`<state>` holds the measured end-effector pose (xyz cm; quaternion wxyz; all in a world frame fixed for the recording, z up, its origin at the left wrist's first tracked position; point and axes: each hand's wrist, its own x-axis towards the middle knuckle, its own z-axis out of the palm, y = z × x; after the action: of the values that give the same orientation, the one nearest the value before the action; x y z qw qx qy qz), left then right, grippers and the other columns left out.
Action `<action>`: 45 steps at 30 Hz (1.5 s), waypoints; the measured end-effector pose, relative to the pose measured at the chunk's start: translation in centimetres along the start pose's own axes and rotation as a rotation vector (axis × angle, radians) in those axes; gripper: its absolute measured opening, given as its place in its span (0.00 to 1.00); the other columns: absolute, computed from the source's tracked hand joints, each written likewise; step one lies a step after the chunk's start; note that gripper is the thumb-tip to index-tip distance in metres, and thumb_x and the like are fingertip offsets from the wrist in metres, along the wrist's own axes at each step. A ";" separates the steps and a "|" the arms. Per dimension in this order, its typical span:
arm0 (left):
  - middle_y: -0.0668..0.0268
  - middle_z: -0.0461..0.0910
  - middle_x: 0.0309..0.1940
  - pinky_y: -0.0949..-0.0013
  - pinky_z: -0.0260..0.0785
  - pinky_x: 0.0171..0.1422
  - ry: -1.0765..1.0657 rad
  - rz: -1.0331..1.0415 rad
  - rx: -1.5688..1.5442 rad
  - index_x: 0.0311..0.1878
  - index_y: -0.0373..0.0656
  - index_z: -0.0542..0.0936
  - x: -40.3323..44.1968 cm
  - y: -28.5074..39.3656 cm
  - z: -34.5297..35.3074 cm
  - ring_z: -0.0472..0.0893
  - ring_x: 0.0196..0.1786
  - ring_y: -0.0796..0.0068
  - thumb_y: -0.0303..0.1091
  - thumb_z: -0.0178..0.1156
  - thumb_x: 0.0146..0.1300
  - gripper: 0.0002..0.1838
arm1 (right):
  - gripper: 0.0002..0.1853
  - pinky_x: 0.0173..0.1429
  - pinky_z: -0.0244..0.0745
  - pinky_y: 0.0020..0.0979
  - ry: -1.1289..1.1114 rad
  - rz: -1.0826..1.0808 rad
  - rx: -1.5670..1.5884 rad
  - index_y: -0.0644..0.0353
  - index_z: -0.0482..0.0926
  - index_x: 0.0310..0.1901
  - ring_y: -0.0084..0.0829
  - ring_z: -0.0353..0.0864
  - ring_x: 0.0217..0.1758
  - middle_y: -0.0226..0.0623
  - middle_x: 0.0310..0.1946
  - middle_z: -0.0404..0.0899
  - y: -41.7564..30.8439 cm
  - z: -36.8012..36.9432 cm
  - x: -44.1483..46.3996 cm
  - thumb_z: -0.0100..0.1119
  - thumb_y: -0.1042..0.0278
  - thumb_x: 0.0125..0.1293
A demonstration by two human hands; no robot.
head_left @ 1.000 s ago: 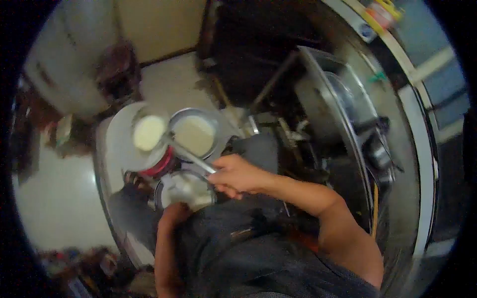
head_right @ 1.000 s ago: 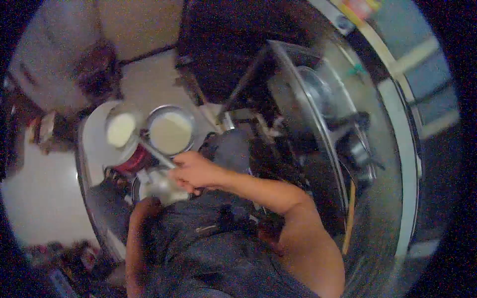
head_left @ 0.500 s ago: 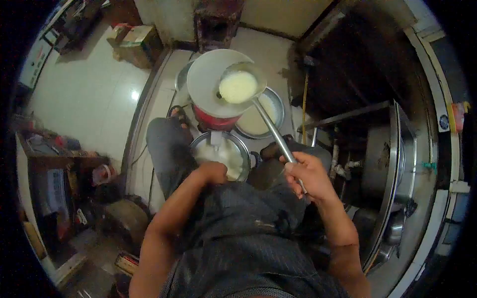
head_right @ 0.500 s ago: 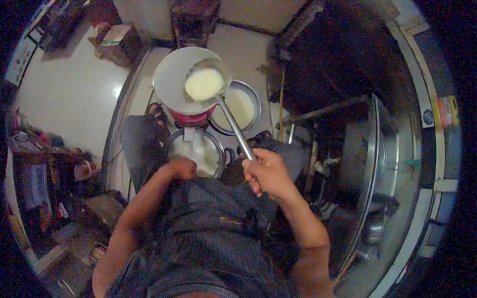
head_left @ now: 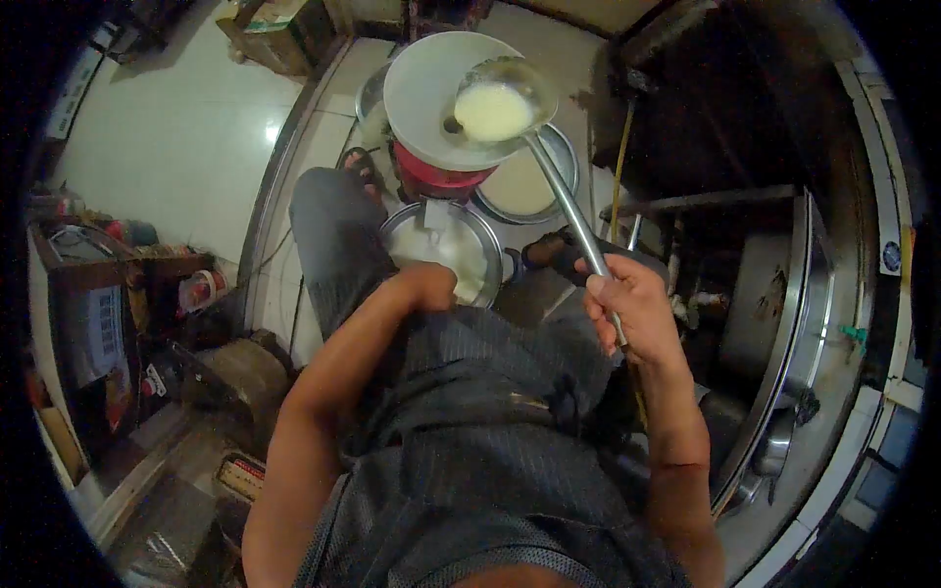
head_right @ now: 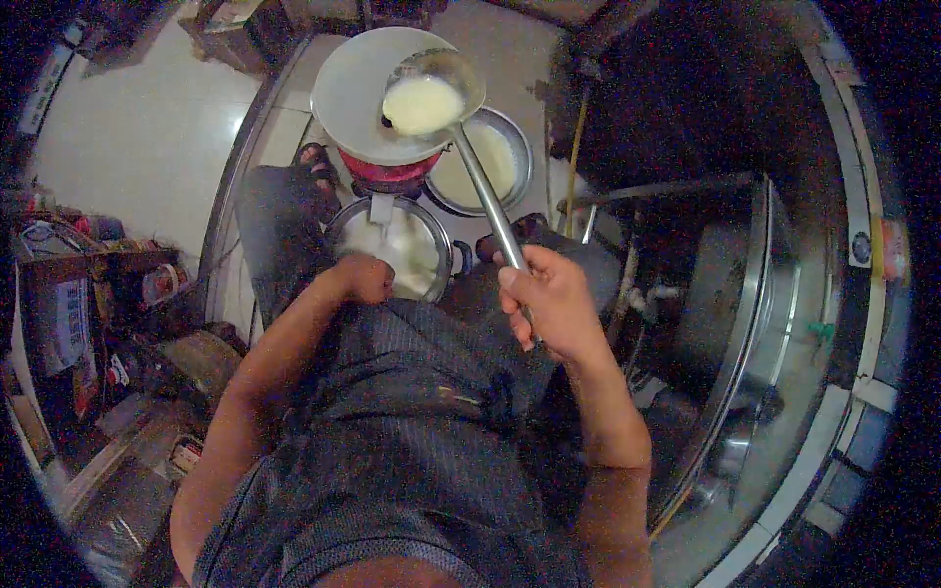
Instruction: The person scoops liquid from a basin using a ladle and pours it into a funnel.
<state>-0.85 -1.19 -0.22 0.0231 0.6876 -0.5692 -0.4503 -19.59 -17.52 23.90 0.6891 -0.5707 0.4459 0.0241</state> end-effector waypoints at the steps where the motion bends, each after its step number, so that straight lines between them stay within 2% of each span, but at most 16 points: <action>1: 0.49 0.84 0.40 0.50 0.74 0.49 -0.002 0.001 0.001 0.37 0.38 0.85 0.5 -0.3 0.3 0.83 0.44 0.47 0.42 0.57 0.53 0.18 | 0.13 0.12 0.63 0.23 0.001 0.000 0.002 0.66 0.74 0.51 0.19 0.69 0.12 0.31 0.21 0.73 0.1 -0.1 0.0 0.55 0.70 0.68; 3: 0.52 0.84 0.39 0.49 0.74 0.49 -0.034 -0.011 0.084 0.40 0.44 0.84 1.4 -0.9 1.2 0.82 0.43 0.47 0.46 0.56 0.53 0.18 | 0.13 0.12 0.63 0.23 -0.011 -0.001 0.016 0.66 0.74 0.51 0.19 0.69 0.12 0.31 0.20 0.73 0.3 -0.3 0.0 0.55 0.70 0.68; 6: 0.52 0.84 0.39 0.49 0.74 0.49 -0.027 0.008 0.077 0.39 0.44 0.84 1.6 -1.1 1.4 0.82 0.43 0.46 0.46 0.56 0.53 0.18 | 0.13 0.12 0.63 0.23 -0.010 0.006 0.004 0.66 0.74 0.51 0.19 0.69 0.12 0.31 0.21 0.73 0.3 -0.4 -0.1 0.55 0.70 0.69; 7: 0.52 0.84 0.39 0.49 0.74 0.49 -0.031 0.010 0.077 0.39 0.44 0.84 1.5 -1.0 1.5 0.82 0.43 0.46 0.46 0.56 0.53 0.18 | 0.13 0.12 0.63 0.23 -0.008 0.009 0.006 0.66 0.74 0.51 0.19 0.69 0.12 0.31 0.21 0.73 0.2 -0.3 -0.1 0.55 0.70 0.69; 9: 0.51 0.84 0.42 0.51 0.74 0.51 -0.048 -0.021 0.059 0.40 0.40 0.85 0.8 -0.3 0.6 0.82 0.47 0.48 0.44 0.56 0.55 0.18 | 0.17 0.12 0.60 0.21 0.003 -0.024 0.012 0.73 0.72 0.53 0.18 0.66 0.09 0.33 0.20 0.73 -0.1 0.2 0.0 0.54 0.71 0.66; 19: 0.51 0.84 0.43 0.51 0.73 0.52 -0.063 -0.015 0.079 0.41 0.41 0.85 1.1 -0.6 0.5 0.82 0.48 0.49 0.45 0.56 0.56 0.19 | 0.17 0.12 0.61 0.21 0.009 -0.023 0.015 0.72 0.73 0.53 0.18 0.67 0.09 0.33 0.20 0.73 0.2 0.0 0.2 0.54 0.71 0.66; 21: 0.51 0.84 0.42 0.51 0.74 0.51 -0.047 0.004 0.063 0.40 0.41 0.85 0.8 -0.5 0.3 0.83 0.47 0.49 0.45 0.56 0.55 0.19 | 0.13 0.12 0.63 0.24 0.030 0.007 -0.020 0.68 0.74 0.51 0.20 0.69 0.11 0.32 0.20 0.73 0.2 -0.2 0.4 0.55 0.71 0.68; 31: 0.50 0.84 0.42 0.51 0.74 0.50 -0.063 0.008 0.032 0.40 0.42 0.85 0.8 -0.6 0.3 0.83 0.46 0.48 0.44 0.55 0.52 0.19 | 0.13 0.12 0.63 0.24 0.001 -0.008 -0.015 0.66 0.74 0.52 0.20 0.70 0.11 0.32 0.20 0.74 0.4 -0.3 0.5 0.54 0.72 0.68; 33: 0.52 0.84 0.40 0.49 0.74 0.49 -0.054 0.010 0.046 0.40 0.45 0.84 1.1 -1.0 0.6 0.83 0.44 0.48 0.49 0.56 0.52 0.20 | 0.13 0.12 0.63 0.24 0.011 -0.002 -0.039 0.66 0.74 0.52 0.20 0.70 0.11 0.32 0.20 0.74 0.3 -0.2 0.5 0.54 0.72 0.68; 34: 0.52 0.84 0.40 0.49 0.74 0.49 -0.052 0.009 0.047 0.40 0.45 0.84 1.3 -1.1 0.8 0.83 0.44 0.48 0.49 0.56 0.52 0.20 | 0.13 0.12 0.63 0.24 0.011 -0.004 -0.040 0.66 0.74 0.52 0.20 0.70 0.11 0.32 0.20 0.74 0.2 -0.1 0.5 0.54 0.72 0.68; 36: 0.52 0.84 0.41 0.48 0.74 0.50 -0.061 0.002 0.067 0.40 0.46 0.84 1.3 -0.9 0.7 0.83 0.44 0.47 0.49 0.56 0.52 0.20 | 0.16 0.13 0.61 0.21 0.031 -0.012 -0.050 0.72 0.73 0.53 0.18 0.67 0.10 0.33 0.20 0.73 0.0 0.0 0.3 0.53 0.73 0.66; 40: 0.53 0.84 0.40 0.48 0.74 0.50 -0.028 -0.020 0.090 0.40 0.46 0.84 1.0 -0.5 0.5 0.83 0.44 0.47 0.49 0.56 0.52 0.19 | 0.16 0.13 0.61 0.21 0.034 -0.021 -0.061 0.71 0.73 0.53 0.18 0.67 0.10 0.33 0.20 0.74 0.3 -0.1 0.4 0.53 0.73 0.66; 42: 0.51 0.83 0.46 0.51 0.73 0.53 -0.093 -0.029 0.072 0.43 0.41 0.85 0.4 0.2 -0.3 0.82 0.50 0.50 0.45 0.54 0.57 0.20 | 0.16 0.13 0.61 0.21 0.027 -0.020 -0.044 0.71 0.73 0.53 0.18 0.67 0.10 0.33 0.21 0.74 0.3 0.0 0.3 0.54 0.73 0.66; 45: 0.52 0.83 0.45 0.51 0.73 0.53 -0.111 -0.015 0.063 0.43 0.41 0.85 0.6 0.0 -0.2 0.82 0.50 0.49 0.45 0.54 0.57 0.20 | 0.15 0.12 0.61 0.21 0.028 -0.020 -0.061 0.71 0.73 0.53 0.18 0.67 0.10 0.32 0.21 0.74 0.4 -0.2 0.4 0.54 0.73 0.67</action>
<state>-0.73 -1.77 -0.43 -0.0334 0.6662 -0.5783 -0.4697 -19.68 -17.69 23.35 0.6653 -0.5963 0.4487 0.0230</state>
